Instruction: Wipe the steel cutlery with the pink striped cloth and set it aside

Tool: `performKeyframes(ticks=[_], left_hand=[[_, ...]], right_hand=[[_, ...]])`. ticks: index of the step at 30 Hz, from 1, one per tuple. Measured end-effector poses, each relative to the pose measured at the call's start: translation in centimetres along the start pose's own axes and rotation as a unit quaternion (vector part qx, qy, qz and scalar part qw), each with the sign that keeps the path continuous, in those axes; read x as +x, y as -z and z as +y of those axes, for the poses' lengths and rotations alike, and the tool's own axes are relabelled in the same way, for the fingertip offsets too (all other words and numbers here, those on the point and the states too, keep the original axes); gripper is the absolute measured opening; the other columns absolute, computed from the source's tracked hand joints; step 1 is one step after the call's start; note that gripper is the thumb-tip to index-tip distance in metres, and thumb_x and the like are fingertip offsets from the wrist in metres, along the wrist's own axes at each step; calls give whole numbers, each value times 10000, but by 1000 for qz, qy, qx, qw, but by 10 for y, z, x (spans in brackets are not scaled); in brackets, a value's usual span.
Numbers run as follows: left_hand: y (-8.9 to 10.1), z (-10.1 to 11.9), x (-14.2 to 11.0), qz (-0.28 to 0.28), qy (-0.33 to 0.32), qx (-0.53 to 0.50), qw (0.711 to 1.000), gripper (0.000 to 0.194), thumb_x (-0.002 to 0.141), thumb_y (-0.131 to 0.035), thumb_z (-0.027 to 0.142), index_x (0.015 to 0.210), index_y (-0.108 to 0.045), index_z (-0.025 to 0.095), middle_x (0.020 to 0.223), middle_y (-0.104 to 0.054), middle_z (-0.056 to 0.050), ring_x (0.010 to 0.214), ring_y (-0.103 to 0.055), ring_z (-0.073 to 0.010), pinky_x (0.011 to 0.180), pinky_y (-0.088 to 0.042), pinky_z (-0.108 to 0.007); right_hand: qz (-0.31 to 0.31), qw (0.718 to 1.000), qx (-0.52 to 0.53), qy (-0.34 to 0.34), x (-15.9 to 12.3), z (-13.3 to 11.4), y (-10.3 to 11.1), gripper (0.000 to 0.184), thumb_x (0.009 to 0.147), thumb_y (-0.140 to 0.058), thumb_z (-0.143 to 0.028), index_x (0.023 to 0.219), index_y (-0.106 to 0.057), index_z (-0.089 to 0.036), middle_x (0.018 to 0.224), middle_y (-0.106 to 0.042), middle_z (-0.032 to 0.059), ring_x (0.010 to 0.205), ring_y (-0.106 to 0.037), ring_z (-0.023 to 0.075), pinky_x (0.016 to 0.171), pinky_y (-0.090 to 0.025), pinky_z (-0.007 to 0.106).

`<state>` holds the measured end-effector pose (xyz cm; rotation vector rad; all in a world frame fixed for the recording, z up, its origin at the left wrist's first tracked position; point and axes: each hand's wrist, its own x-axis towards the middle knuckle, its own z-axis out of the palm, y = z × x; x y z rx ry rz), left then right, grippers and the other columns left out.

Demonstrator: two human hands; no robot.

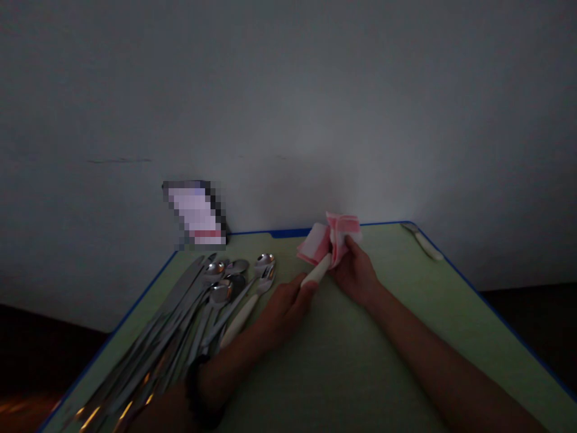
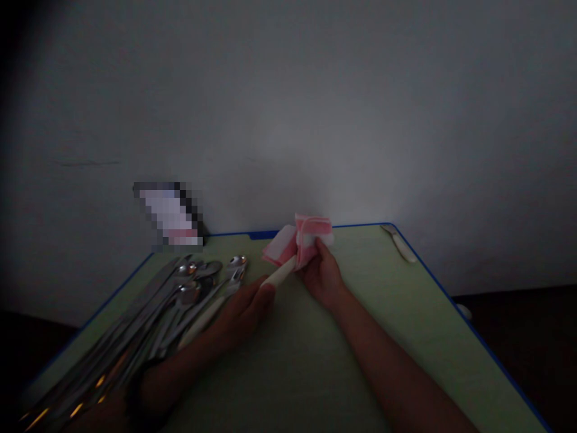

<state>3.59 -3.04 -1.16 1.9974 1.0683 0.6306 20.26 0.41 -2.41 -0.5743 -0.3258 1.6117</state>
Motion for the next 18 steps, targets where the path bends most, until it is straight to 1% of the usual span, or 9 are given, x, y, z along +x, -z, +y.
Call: performKeyframes(ticks=[3, 6, 8, 9, 11, 13, 16, 18], left_hand=[[1, 0, 0, -24, -21, 46, 998, 405, 872, -318, 483, 647, -448, 173, 554, -398, 50, 500, -405, -98, 456, -277, -206], [0, -2, 1, -62, -41, 63, 995, 409, 851, -379, 473, 586, -436, 167, 524, -351, 59, 483, -366, -83, 449, -248, -200], [0, -2, 2, -67, -36, 60, 995, 395, 853, -388, 448, 585, -448, 164, 525, -376, 57, 485, -378, -83, 450, -258, -196], [0, -1, 2, -60, -29, 56, 996, 389, 861, -376, 432, 594, -463, 163, 530, -405, 53, 489, -396, -86, 453, -272, -195], [0, 1, 2, -49, -14, 46, 998, 384, 885, -337, 399, 638, -510, 161, 549, -466, 43, 499, -438, -93, 467, -305, -194], [1, 4, 1, -52, -17, 37, 998, 365, 895, -334, 375, 705, -562, 162, 581, -516, 34, 522, -472, -98, 492, -335, -194], [0, 5, 0, -56, -27, 21, 998, 250, 871, -406, 328, 824, -597, 174, 677, -592, 23, 565, -506, -103, 523, -365, -196], [-2, 4, 1, -48, -16, -10, 999, 187, 854, -440, 290, 896, -581, 176, 774, -638, 5, 611, -541, -111, 555, -398, -204]], right_hand=[[-2, 1000, -16, 11, -1, -2, 2, 162, 740, -480, -250, 775, -624, -186, 692, -645, 5, 639, -578, 147, 619, -476, 275], [-8, 999, -47, -8, 1, 1, 6, 136, 702, -485, -195, 717, -618, -169, 643, -626, 8, 622, -569, 150, 621, -474, 278], [-4, 998, -55, -13, 3, 3, 8, 99, 699, -509, -176, 702, -608, -164, 631, -614, -1, 592, -552, 133, 610, -471, 262], [2, 998, -56, -5, 4, 4, 8, 75, 700, -527, -173, 700, -602, -167, 628, -610, -8, 579, -545, 123, 606, -471, 255], [18, 998, -53, 22, 6, 5, 8, 34, 706, -563, -181, 708, -596, -175, 632, -608, -19, 571, -542, 113, 605, -476, 247], [31, 998, -44, 35, 7, 5, 8, 29, 717, -577, -197, 726, -598, -178, 649, -617, -18, 580, -550, 110, 604, -483, 243], [40, 999, -22, 30, 7, 4, 8, 49, 741, -568, -202, 733, -604, -170, 669, -630, -13, 593, -558, 106, 570, -483, 226], [42, 999, -11, 28, 7, 3, 8, 61, 750, -562, -192, 720, -608, -165, 660, -630, -15, 587, -558, 98, 540, -479, 209]])
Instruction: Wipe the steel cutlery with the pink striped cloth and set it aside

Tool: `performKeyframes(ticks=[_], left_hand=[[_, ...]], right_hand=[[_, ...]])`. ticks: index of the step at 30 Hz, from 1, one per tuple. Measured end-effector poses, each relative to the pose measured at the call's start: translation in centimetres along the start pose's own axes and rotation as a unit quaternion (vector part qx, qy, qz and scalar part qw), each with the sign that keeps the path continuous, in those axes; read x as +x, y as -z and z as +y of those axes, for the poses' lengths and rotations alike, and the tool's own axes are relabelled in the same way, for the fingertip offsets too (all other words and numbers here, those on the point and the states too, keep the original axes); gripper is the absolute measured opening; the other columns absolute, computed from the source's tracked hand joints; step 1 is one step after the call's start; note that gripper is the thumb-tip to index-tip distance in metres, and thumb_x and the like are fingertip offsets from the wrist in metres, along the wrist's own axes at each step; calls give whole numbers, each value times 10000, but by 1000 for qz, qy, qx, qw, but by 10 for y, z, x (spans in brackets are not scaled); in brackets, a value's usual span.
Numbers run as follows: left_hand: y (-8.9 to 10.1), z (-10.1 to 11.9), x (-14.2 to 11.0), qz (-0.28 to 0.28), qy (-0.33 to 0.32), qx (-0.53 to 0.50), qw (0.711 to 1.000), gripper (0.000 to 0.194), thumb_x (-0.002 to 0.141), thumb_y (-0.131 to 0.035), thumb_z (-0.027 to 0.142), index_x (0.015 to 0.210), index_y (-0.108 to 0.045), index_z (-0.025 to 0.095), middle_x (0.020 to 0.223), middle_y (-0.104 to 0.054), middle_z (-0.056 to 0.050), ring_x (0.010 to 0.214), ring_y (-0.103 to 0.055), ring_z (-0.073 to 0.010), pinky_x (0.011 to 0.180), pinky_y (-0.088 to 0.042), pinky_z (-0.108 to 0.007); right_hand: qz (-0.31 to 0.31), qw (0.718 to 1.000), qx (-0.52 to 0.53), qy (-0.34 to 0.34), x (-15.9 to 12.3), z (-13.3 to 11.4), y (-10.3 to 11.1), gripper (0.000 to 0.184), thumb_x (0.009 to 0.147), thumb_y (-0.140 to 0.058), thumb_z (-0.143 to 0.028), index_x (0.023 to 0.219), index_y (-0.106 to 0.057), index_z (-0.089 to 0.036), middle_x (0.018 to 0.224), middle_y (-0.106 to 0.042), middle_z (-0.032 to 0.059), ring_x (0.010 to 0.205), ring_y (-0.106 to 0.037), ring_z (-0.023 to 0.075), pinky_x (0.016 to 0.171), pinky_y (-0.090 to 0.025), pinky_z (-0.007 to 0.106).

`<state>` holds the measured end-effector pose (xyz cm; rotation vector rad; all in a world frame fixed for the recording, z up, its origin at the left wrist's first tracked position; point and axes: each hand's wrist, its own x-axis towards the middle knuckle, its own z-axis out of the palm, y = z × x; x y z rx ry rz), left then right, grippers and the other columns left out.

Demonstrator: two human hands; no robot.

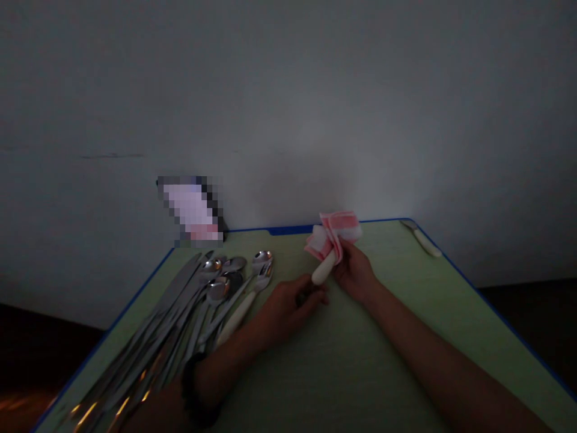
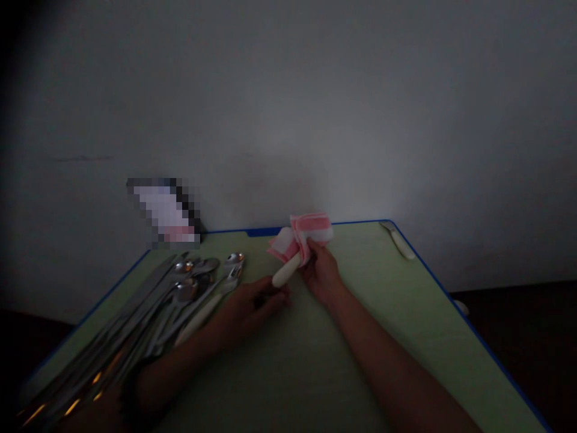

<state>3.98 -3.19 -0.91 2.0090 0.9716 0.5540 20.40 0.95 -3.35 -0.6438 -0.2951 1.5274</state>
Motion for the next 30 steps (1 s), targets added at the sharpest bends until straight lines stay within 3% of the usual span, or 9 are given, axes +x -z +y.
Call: performKeyframes(ticks=[4, 8, 13, 18, 25, 30], left_hand=[[-2, -4, 1, 14, 16, -79, 997, 155, 846, -465, 273, 938, -523, 163, 882, -657, -31, 689, -585, -122, 620, -447, -223], [-2, -5, -1, 6, 1, -67, 998, 171, 842, -492, 326, 844, -535, 161, 752, -624, -8, 627, -556, -114, 541, -417, -202], [-1, -6, -1, 102, -1, -81, 991, 163, 804, -549, 323, 810, -487, 172, 742, -622, 1, 632, -572, -114, 543, -427, -195], [-1, -5, 3, 144, 21, -56, 988, 189, 776, -576, 353, 837, -560, 175, 772, -638, -7, 647, -606, -129, 537, -443, -200], [7, -1, 6, 176, 101, 15, 979, 253, 786, -533, 390, 865, -664, 189, 685, -685, -3, 559, -612, -144, 501, -433, -221], [8, -4, 8, 189, 99, 6, 977, 238, 768, -543, 393, 822, -677, 203, 731, -714, -4, 618, -640, -160, 544, -455, -229]], right_hand=[[7, 1000, 19, 4, 1, 0, 2, 84, 756, -543, -161, 717, -618, -166, 669, -640, -12, 597, -570, 97, 565, -495, 206], [10, 999, 30, 6, 4, 1, 4, 98, 757, -533, -157, 730, -626, -171, 669, -644, 2, 601, -577, 114, 563, -505, 224], [3, 1000, 25, 1, 5, 2, 5, 91, 767, -530, -177, 749, -619, -166, 662, -643, 3, 569, -574, 118, 574, -520, 236], [4, 999, 43, 0, 4, 1, 4, 134, 805, -485, -185, 776, -614, -158, 664, -643, -1, 579, -582, 111, 623, -538, 253], [8, 998, 59, 23, 0, -2, -1, 151, 839, -455, -205, 831, -601, -165, 717, -662, 7, 610, -602, 118, 552, -526, 245], [12, 997, 71, 33, -2, -1, -3, 129, 840, -463, -181, 816, -588, -164, 705, -664, 3, 613, -612, 107, 559, -519, 223]])
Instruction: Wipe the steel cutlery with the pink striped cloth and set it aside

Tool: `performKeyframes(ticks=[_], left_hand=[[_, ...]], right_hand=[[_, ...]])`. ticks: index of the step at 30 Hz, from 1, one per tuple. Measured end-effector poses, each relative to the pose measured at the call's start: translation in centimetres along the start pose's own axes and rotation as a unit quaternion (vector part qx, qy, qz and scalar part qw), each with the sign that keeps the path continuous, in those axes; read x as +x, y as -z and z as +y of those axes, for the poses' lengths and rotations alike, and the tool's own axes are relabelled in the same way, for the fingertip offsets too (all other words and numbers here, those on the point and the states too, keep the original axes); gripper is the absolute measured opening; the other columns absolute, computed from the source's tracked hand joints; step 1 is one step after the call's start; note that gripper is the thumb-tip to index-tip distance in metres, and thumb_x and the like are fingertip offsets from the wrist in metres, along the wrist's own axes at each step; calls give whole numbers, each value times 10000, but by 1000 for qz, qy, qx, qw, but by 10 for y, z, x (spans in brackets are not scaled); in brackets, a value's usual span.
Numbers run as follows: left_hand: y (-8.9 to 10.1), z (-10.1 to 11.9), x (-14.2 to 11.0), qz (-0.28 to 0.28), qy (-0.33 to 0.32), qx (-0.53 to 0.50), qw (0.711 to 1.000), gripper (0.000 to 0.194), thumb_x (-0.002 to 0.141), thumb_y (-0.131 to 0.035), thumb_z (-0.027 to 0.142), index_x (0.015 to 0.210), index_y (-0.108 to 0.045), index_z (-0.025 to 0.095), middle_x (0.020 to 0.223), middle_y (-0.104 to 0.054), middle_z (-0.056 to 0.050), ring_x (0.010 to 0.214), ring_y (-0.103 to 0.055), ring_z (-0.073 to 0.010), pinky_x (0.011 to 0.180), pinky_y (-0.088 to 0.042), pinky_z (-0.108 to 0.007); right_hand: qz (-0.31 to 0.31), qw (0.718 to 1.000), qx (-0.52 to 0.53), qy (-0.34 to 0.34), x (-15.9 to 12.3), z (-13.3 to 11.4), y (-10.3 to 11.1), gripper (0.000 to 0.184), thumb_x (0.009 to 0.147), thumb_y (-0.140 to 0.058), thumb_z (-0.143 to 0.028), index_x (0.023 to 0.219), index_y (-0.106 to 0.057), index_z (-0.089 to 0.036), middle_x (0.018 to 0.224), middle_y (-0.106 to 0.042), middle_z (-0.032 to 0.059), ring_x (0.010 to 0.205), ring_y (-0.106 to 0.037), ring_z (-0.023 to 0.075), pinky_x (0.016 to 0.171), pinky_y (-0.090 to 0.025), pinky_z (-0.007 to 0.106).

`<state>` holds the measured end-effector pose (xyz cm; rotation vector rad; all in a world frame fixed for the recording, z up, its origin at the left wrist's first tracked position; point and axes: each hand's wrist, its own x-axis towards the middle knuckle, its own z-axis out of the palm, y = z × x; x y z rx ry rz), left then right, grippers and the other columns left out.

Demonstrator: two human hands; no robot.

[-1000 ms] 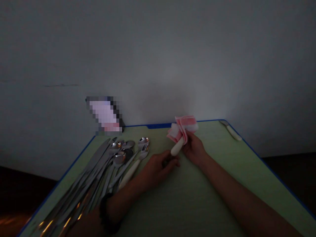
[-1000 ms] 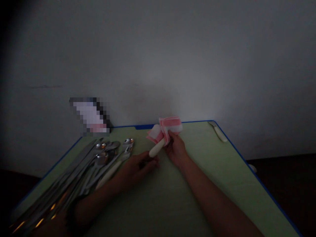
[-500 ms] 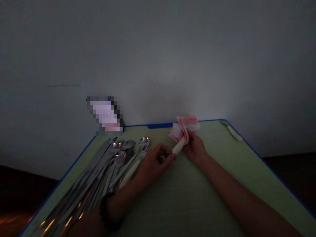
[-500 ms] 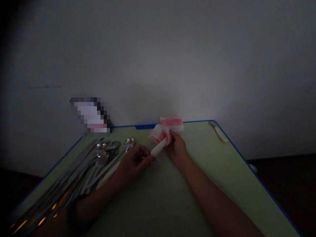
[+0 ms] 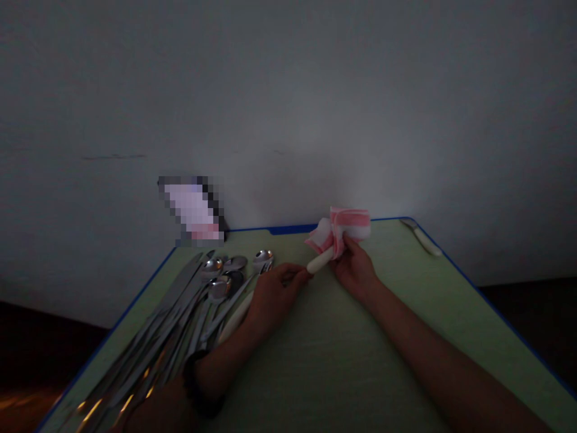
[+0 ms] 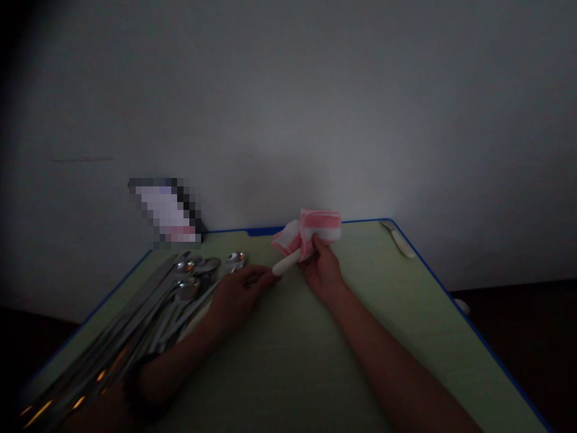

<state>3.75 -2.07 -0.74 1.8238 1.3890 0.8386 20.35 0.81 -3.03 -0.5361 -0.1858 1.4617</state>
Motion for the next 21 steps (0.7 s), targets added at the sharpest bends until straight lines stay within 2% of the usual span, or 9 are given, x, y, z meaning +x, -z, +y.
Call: performKeyframes(ticks=[7, 14, 21], left_hand=[[-2, -3, -2, -26, -5, -37, 999, 215, 777, -541, 361, 875, -632, 193, 845, -716, -18, 548, -613, -128, 484, -437, -212], [-4, -7, 0, 15, -47, 4, 999, 197, 767, -560, 372, 825, -630, 198, 808, -691, -7, 753, -635, -165, 624, -471, -241], [-4, -8, 0, 0, -47, -4, 999, 173, 780, -532, 348, 818, -620, 204, 816, -703, -7, 786, -641, -172, 645, -483, -251]], right_hand=[[2, 1000, -10, 3, 1, 1, 2, 101, 828, -487, -203, 806, -580, -170, 697, -651, -4, 588, -593, 106, 513, -501, 215], [-8, 1000, -17, 5, 3, 1, 4, 122, 831, -472, -209, 831, -589, -177, 705, -647, -5, 625, -594, 115, 572, -517, 244], [-8, 1000, -6, 4, 0, 1, 0, 109, 835, -478, -202, 806, -579, -174, 697, -652, -5, 605, -603, 108, 552, -516, 224]])
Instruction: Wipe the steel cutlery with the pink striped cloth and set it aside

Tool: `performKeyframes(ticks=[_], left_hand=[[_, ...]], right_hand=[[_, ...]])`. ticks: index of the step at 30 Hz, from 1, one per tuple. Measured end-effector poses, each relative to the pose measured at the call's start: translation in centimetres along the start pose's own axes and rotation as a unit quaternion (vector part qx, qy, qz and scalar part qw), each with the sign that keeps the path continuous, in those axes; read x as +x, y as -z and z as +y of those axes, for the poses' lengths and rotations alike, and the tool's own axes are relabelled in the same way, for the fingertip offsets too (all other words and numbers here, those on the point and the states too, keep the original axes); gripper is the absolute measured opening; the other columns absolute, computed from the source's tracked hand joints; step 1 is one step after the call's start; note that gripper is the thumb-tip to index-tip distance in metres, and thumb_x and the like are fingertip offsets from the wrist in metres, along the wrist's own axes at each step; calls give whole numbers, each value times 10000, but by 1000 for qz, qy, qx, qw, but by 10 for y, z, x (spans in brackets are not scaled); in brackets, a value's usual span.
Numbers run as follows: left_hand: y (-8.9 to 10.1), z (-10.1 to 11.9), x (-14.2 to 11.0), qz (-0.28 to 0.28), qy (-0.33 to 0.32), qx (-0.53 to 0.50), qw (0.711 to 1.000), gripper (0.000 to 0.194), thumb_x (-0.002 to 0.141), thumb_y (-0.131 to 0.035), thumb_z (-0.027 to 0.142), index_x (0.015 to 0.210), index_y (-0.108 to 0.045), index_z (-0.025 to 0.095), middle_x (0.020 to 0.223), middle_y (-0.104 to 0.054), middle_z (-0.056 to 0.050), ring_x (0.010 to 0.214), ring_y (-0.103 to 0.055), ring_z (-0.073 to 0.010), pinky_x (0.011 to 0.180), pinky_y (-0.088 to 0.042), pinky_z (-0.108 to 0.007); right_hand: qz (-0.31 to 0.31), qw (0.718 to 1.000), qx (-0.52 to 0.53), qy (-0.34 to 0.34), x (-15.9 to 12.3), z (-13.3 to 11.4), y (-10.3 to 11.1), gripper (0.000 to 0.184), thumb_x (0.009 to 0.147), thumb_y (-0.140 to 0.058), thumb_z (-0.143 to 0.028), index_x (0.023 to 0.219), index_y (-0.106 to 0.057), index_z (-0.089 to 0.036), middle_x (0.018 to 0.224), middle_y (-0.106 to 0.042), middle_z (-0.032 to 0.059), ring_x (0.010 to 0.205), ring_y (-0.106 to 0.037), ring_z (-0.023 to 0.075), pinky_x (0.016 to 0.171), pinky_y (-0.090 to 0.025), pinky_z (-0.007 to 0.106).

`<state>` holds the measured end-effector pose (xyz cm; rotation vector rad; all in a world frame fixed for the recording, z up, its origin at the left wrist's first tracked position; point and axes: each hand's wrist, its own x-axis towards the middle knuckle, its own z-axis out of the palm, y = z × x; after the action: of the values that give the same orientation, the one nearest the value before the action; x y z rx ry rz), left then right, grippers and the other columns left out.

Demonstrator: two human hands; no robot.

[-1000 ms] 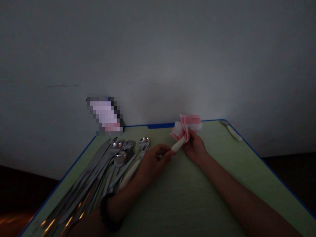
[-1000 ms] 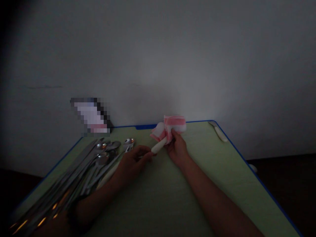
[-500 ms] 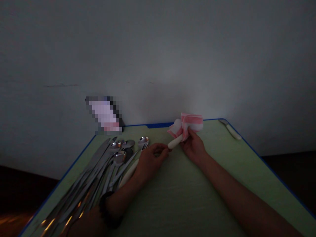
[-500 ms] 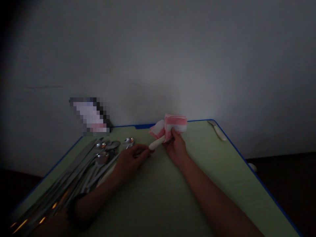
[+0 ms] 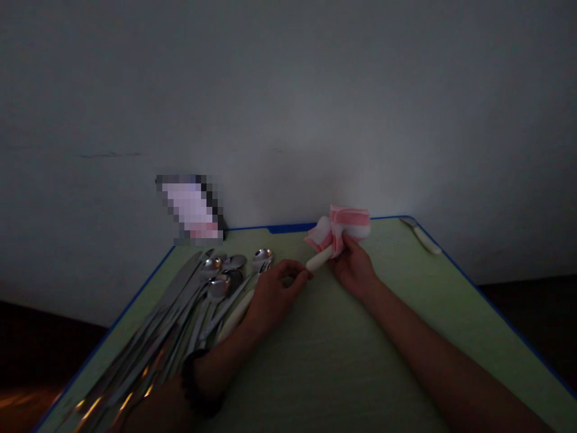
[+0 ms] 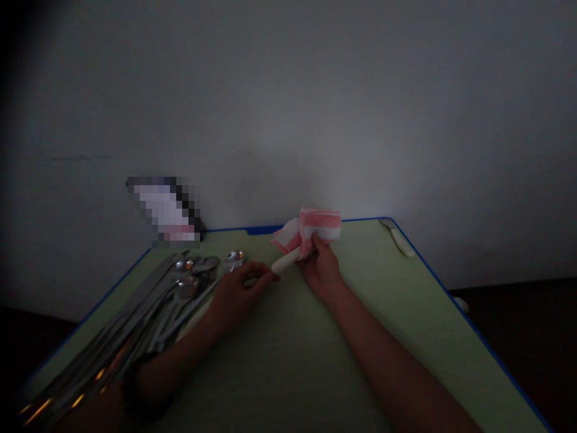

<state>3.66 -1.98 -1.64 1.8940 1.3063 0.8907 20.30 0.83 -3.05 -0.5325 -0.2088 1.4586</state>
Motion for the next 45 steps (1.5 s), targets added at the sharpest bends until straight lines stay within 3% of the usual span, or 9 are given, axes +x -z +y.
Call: performKeyframes(ticks=[21, 29, 36, 45], left_hand=[[0, 2, -2, -5, -7, -23, 1000, 141, 783, -526, 303, 817, -602, 190, 805, -683, -12, 739, -629, -160, 614, -483, -237], [1, 2, -4, -24, -11, -32, 999, 118, 784, -518, 284, 810, -589, 194, 801, -676, -3, 724, -629, -155, 624, -489, -238], [2, 6, -6, -52, -9, -51, 997, 101, 777, -513, 268, 808, -571, 191, 810, -681, -14, 720, -631, -153, 620, -489, -237], [-1, 2, -5, -32, -15, -75, 997, 105, 762, -547, 268, 818, -525, 182, 787, -619, -11, 774, -611, -156, 588, -491, -222]], right_hand=[[-1, 1000, -7, -3, 0, 1, 0, 129, 838, -468, -196, 799, -587, -166, 694, -643, -5, 593, -587, 103, 541, -505, 217], [-4, 1000, -12, -13, 3, 0, 2, 153, 840, -457, -194, 862, -604, -156, 774, -663, 21, 681, -605, 119, 636, -529, 249], [-11, 1000, -18, -13, 6, 3, 5, 148, 836, -466, -204, 846, -606, -155, 781, -664, 29, 688, -612, 126, 625, -530, 246], [-13, 1000, -15, -10, 5, 3, 4, 152, 834, -459, -193, 861, -605, -160, 777, -665, 28, 690, -615, 129, 637, -535, 254]])
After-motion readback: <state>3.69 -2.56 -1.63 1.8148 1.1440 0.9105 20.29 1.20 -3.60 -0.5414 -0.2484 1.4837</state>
